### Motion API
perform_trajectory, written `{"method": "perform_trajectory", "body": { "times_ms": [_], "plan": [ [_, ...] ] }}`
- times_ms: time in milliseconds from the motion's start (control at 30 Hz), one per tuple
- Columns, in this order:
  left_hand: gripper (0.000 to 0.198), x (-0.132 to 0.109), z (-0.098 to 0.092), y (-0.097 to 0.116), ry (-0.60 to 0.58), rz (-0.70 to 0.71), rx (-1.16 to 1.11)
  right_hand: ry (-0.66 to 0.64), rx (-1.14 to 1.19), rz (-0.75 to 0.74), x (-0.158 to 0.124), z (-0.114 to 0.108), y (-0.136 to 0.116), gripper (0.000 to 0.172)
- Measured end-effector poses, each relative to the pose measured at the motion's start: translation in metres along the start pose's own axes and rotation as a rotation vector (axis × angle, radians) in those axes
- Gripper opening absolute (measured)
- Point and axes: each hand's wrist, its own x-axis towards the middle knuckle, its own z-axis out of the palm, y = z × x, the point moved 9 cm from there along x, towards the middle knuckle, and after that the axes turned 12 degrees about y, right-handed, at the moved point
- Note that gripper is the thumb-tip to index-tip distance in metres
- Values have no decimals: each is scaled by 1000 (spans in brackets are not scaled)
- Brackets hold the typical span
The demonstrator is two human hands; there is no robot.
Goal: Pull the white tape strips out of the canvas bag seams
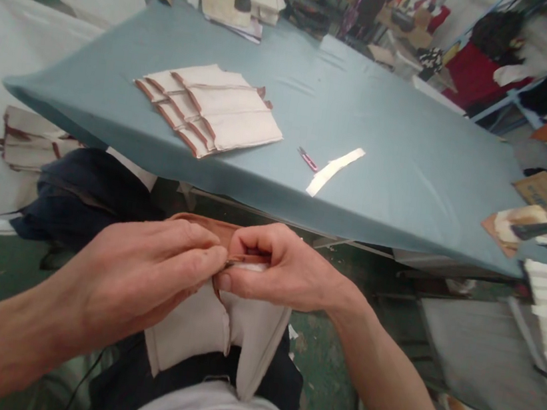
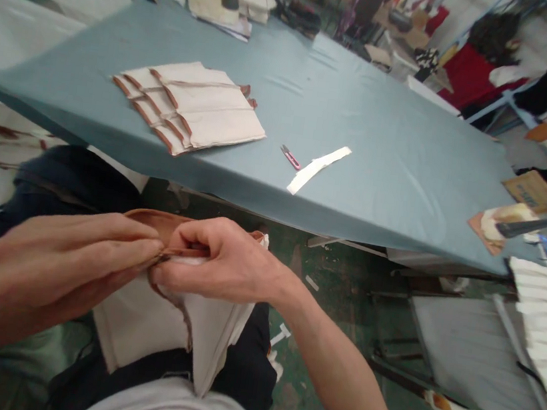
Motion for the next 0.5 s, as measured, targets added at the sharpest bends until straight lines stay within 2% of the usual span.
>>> {"method": "perform_trajectory", "body": {
  "times_ms": [167, 300, 500],
  "plan": [
    [25, -17, -3, 24, 71, 320, 195, -56, 217, 70, -1, 11, 11, 42],
    [29, -28, 3, 22, 81, 313, 287, -36, 291, 128, 1, 12, 17, 51],
    [52, -44, 10, 11, 168, 274, 347, 14, 355, 146, -1, 10, 22, 56]
  ]
}}
